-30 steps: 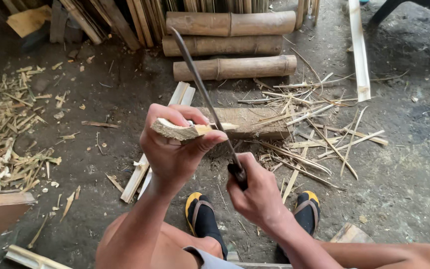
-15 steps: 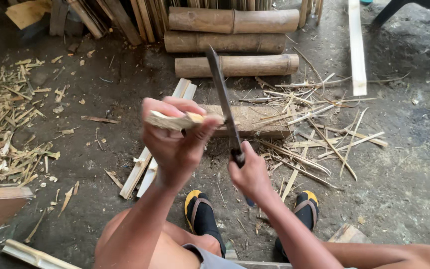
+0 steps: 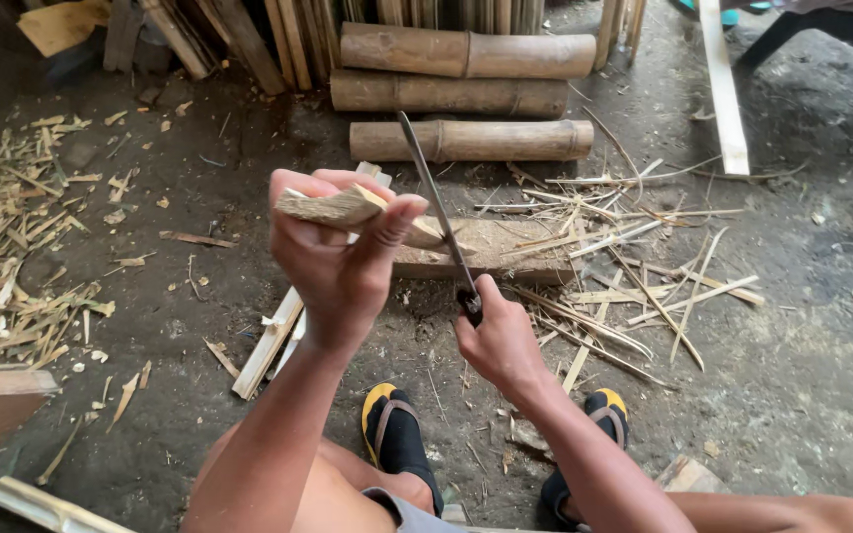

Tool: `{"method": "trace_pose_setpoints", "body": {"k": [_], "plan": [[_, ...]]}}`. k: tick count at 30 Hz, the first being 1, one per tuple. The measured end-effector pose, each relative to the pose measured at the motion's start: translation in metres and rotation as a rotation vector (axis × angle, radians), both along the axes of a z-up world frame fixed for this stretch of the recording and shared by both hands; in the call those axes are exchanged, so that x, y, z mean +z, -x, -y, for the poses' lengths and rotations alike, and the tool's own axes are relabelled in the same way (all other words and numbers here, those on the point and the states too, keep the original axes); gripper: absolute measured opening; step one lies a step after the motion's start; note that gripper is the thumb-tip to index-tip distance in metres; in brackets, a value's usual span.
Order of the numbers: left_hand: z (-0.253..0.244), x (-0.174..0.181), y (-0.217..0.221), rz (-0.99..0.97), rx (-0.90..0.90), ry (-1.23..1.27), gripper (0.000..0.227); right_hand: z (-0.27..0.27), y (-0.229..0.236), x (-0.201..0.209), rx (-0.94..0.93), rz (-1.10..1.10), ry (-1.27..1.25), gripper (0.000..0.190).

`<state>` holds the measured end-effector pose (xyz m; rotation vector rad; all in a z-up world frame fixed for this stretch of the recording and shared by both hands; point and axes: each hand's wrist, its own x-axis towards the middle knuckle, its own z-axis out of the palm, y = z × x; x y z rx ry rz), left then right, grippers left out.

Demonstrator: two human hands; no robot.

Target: The person uses a knife to shave and shape a piece of bamboo, removing the outer layer and smoothing the surface. They repeatedly rotate the bamboo and make precise cuts to refine its shape.

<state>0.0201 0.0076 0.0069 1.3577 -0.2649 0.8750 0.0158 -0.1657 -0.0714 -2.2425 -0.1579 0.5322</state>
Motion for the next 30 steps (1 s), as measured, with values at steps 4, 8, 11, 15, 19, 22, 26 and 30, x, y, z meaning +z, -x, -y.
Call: {"method": "trace_pose_setpoints", "body": {"k": [4,8,11,15,19,22,26,30], "plan": [[0.001,-0.001,-0.006,0.006,0.035,-0.085,0.04,0.012,0.002,-0.015,0.075,0.276,-0.175,0.015],[-0.006,-0.004,-0.005,-0.007,0.01,-0.046,0.038,0.005,-0.011,-0.051,0.008,0.189,0.108,0.023],[-0.019,-0.001,-0.009,-0.036,0.095,-0.073,0.035,0.003,-0.042,-0.077,0.022,0.044,0.198,0.023],[-0.027,-0.007,-0.011,-0.031,0.126,-0.111,0.034,0.013,-0.037,-0.109,0.076,-0.102,0.04,0.014],[-0.03,-0.013,-0.016,-0.037,0.09,-0.079,0.037,0.023,-0.026,-0.152,0.098,0.192,-0.013,0.019],[-0.036,-0.004,-0.012,-0.068,0.127,-0.035,0.037,0.022,-0.056,-0.195,-0.037,-0.1,0.214,0.03],[-0.039,0.011,-0.015,-0.111,0.107,0.026,0.039,0.033,-0.071,-0.225,-0.007,0.037,0.387,0.035],[-0.033,0.022,-0.016,-0.097,0.006,0.003,0.036,0.034,-0.045,-0.157,-0.017,-0.016,0.183,0.028]]}}
